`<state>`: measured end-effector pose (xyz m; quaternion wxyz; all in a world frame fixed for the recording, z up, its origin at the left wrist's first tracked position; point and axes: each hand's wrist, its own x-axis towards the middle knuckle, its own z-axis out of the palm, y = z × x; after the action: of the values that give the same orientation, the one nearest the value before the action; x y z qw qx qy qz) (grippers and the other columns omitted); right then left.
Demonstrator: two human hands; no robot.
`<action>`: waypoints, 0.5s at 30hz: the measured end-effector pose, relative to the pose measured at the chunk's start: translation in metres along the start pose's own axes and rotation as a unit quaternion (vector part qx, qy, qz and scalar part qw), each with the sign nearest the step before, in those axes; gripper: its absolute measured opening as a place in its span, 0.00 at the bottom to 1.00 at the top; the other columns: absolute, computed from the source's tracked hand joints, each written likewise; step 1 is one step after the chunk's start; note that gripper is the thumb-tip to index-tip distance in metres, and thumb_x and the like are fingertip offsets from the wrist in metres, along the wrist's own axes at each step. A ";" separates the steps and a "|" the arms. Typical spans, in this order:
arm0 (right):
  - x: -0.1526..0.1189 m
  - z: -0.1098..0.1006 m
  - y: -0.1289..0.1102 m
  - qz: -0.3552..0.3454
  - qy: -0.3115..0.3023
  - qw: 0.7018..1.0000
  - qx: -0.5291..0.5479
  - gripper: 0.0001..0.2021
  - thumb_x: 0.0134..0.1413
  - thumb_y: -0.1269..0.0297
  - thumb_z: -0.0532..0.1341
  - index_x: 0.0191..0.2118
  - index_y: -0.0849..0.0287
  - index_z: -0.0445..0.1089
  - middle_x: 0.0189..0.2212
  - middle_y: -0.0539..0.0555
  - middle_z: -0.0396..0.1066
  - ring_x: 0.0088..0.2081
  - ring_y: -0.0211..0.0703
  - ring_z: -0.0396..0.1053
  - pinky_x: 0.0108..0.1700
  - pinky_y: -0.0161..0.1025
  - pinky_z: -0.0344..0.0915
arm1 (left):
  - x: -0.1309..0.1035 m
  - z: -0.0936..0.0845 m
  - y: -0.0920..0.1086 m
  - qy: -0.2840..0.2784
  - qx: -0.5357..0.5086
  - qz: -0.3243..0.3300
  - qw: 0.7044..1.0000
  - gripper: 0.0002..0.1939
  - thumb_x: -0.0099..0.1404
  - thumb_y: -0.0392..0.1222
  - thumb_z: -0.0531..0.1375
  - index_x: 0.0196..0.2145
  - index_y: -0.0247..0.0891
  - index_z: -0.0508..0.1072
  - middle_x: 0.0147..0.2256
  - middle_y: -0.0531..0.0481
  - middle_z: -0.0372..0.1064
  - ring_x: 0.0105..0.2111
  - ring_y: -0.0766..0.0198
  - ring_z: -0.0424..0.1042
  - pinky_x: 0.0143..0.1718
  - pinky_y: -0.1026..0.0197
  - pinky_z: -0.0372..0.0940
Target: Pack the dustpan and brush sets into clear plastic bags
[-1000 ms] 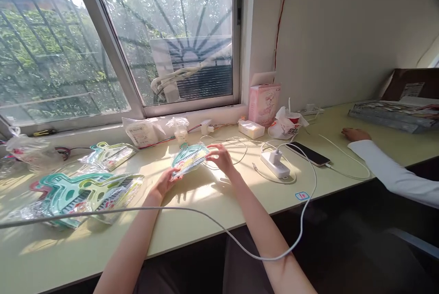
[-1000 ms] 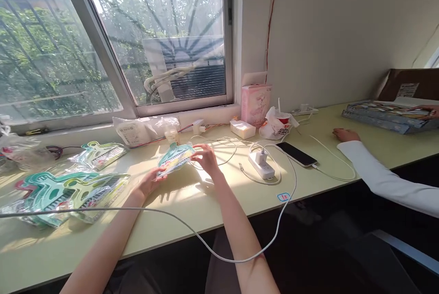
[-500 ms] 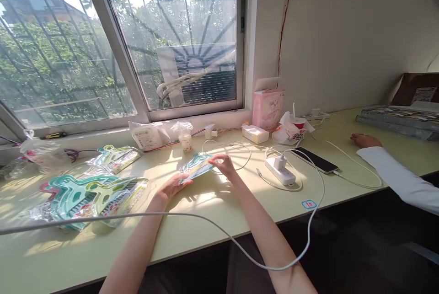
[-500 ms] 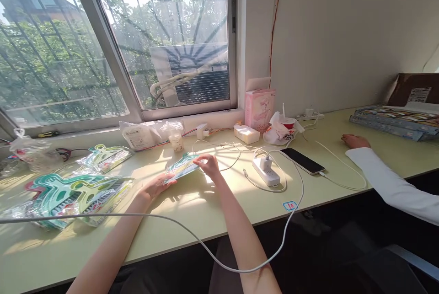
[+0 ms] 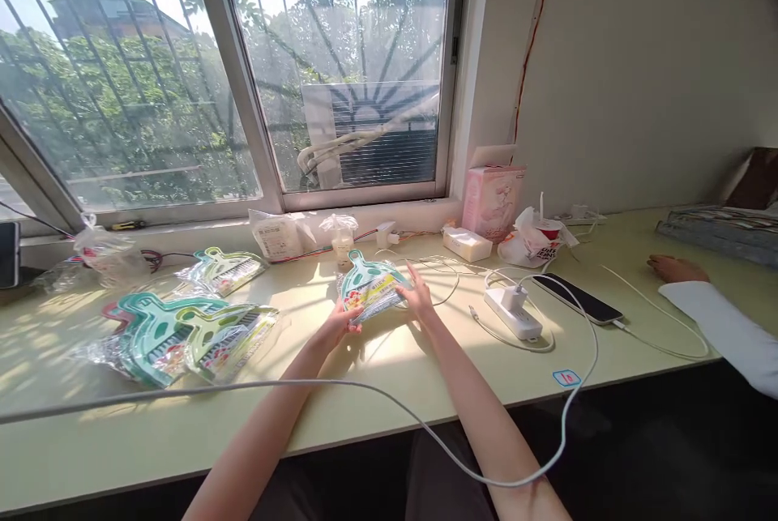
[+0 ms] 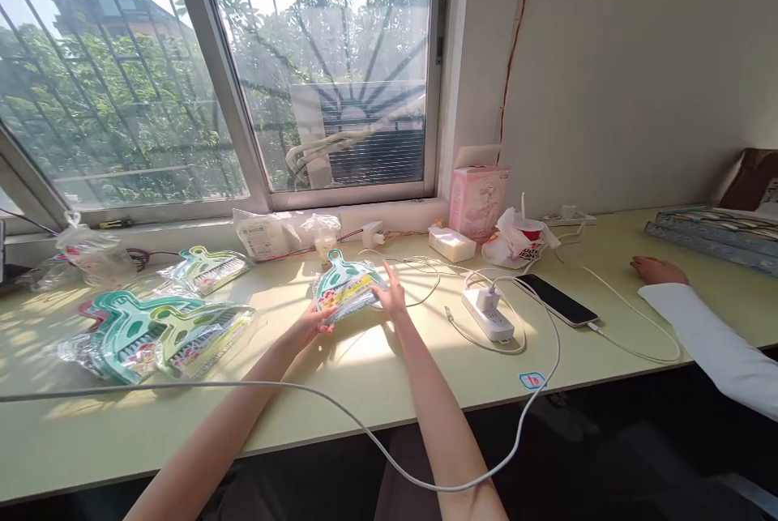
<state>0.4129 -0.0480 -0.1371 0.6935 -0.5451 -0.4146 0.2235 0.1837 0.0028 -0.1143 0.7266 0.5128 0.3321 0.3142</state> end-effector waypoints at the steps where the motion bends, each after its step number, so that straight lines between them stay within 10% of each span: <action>1: -0.001 -0.001 0.000 0.039 -0.011 0.999 0.011 0.19 0.44 0.65 0.71 0.47 0.49 0.79 0.44 0.58 0.82 0.53 0.58 0.78 0.55 0.57 0.75 | -0.001 -0.001 0.000 -0.008 0.004 -0.001 1.000 0.37 0.59 0.32 0.70 0.64 0.42 0.66 0.38 0.49 0.78 0.19 0.68 0.68 0.16 0.65 0.62; 8: -0.003 -0.005 -0.003 0.226 -0.077 0.964 0.118 0.07 0.40 0.72 0.70 0.29 0.55 0.75 0.31 0.59 0.79 0.38 0.59 0.80 0.46 0.57 0.78 | -0.010 -0.014 0.008 -0.076 0.030 -0.003 0.997 0.37 0.59 0.43 0.75 0.64 0.46 0.71 0.38 0.46 0.78 0.24 0.61 0.74 0.22 0.61 0.66; 12: -0.002 -0.004 -0.006 0.223 -0.037 0.963 0.144 0.07 0.40 0.70 0.69 0.29 0.53 0.75 0.31 0.59 0.80 0.39 0.58 0.79 0.46 0.53 0.77 | -0.016 -0.009 0.011 -0.117 0.049 0.090 0.988 0.59 0.51 0.53 0.80 0.74 0.46 0.58 0.54 0.34 0.76 0.47 0.45 0.81 0.38 0.53 0.78; 15: -0.006 0.000 -0.008 0.208 -0.039 0.965 0.158 0.11 0.37 0.68 0.69 0.32 0.53 0.74 0.32 0.57 0.80 0.40 0.57 0.79 0.44 0.50 0.76 | -0.010 0.000 0.001 -0.025 0.080 0.155 0.984 0.72 0.44 0.48 0.83 0.78 0.49 0.49 0.61 0.33 0.73 0.54 0.41 0.78 0.47 0.47 0.78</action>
<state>0.4082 -0.0546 -0.1312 0.6928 -0.4935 -0.2781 0.4463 0.1778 -0.0054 -0.1119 0.6339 0.6219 0.2543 0.3830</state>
